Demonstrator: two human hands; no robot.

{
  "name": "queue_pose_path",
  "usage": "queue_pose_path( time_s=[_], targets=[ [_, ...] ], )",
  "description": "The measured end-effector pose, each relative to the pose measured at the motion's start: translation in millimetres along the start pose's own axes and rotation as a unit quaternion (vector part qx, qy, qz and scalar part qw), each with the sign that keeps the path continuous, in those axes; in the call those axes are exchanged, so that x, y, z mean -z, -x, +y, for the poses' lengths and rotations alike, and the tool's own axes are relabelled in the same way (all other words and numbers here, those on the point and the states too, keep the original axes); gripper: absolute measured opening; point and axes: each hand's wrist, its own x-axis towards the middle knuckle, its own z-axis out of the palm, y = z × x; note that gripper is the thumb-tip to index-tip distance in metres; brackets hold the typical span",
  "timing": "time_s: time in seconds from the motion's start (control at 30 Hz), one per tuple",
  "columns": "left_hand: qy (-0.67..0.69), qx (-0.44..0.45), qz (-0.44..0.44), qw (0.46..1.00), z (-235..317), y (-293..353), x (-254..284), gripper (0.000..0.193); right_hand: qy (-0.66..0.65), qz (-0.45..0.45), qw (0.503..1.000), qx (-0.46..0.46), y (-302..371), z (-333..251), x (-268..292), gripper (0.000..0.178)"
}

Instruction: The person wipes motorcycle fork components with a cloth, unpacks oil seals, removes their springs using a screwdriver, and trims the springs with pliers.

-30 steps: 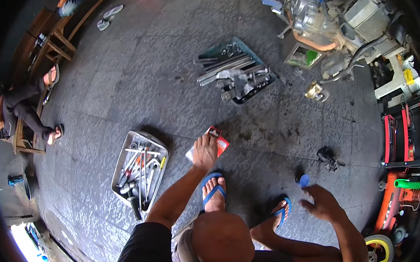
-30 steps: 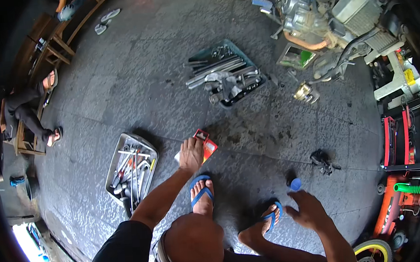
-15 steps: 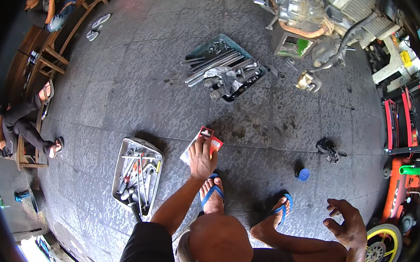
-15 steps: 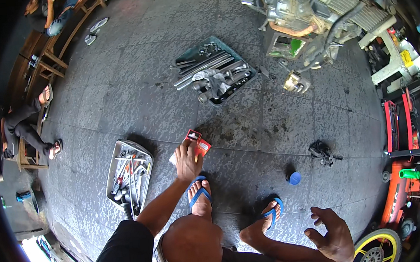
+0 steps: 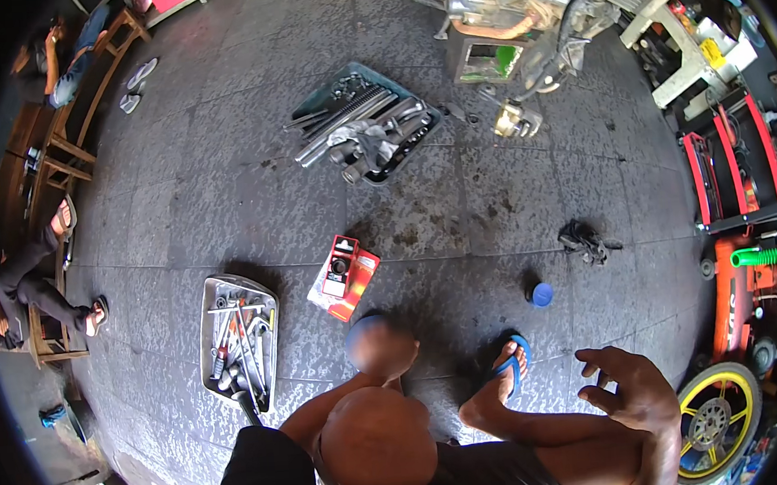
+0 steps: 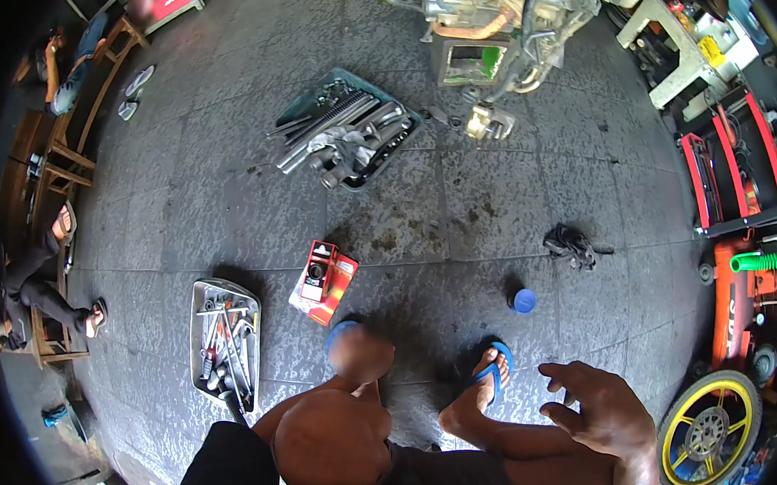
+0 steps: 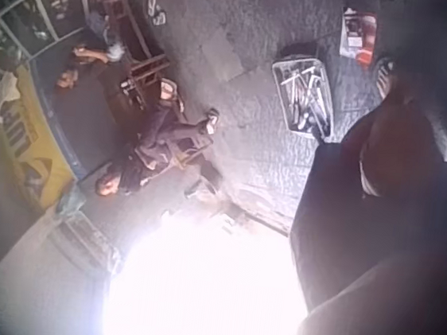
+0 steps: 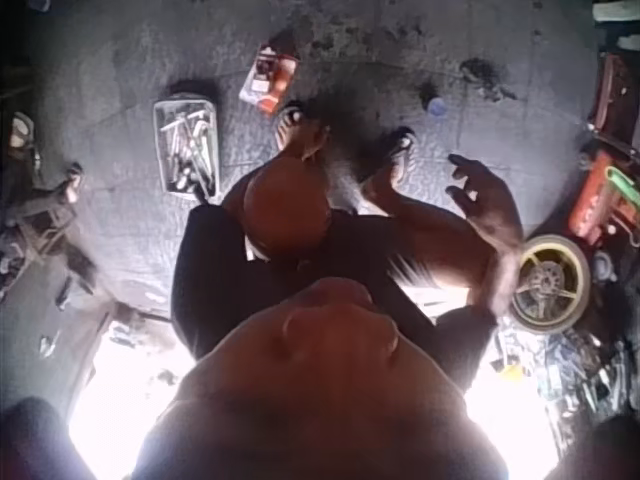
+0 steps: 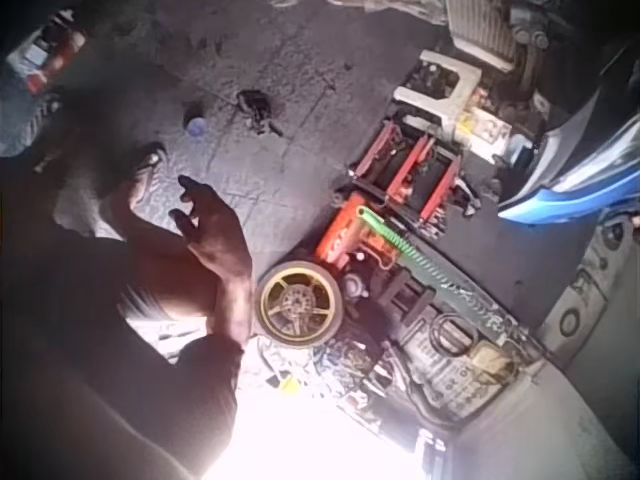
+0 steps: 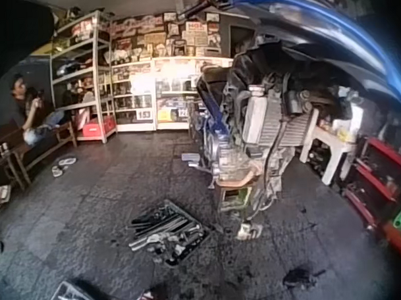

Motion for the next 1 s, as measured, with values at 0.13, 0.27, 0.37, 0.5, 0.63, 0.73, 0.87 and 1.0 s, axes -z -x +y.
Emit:
queue_pose_path(
  time_s=[0.13,0.27,0.37,0.5,0.63,0.73,0.87,1.0],
  targets=[
    [-0.008,0.016,-0.013,1.000,-8.1,-0.3,-4.6,0.039,0.009,-0.022,1.000,0.002,4.4,4.9,-3.8,0.043],
    [0.001,0.014,-0.022,1.000,-16.6,0.0,-16.9,0.037,0.016,-0.032,0.999,-0.004,9.8,6.8,-5.0,0.033],
    [0.014,0.011,-0.029,0.999,-28.1,0.8,-25.4,0.035,0.041,-0.039,0.998,-0.006,10.4,12.0,-5.8,0.031],
    [0.011,0.033,-0.038,0.999,-14.6,0.5,-17.1,0.033,0.031,-0.033,0.998,-0.039,10.8,18.3,-9.2,0.031],
    [0.058,0.052,-0.068,0.995,-9.3,-3.2,2.7,0.034,0.039,-0.031,0.997,-0.053,4.5,13.9,-6.3,0.031],
    [0.036,0.030,-0.098,0.994,-10.2,-0.2,5.1,0.035,0.011,-0.040,0.997,-0.070,4.7,12.3,-9.7,0.029],
    [0.053,0.066,-0.079,0.993,-16.3,3.6,2.4,0.035,0.050,-0.039,0.997,-0.051,-3.6,-7.0,-10.2,0.021],
    [0.055,0.068,-0.063,0.994,-15.4,5.6,-3.5,0.037,0.013,0.033,0.999,-0.028,-3.5,-4.3,-14.4,0.008]
  ],
)
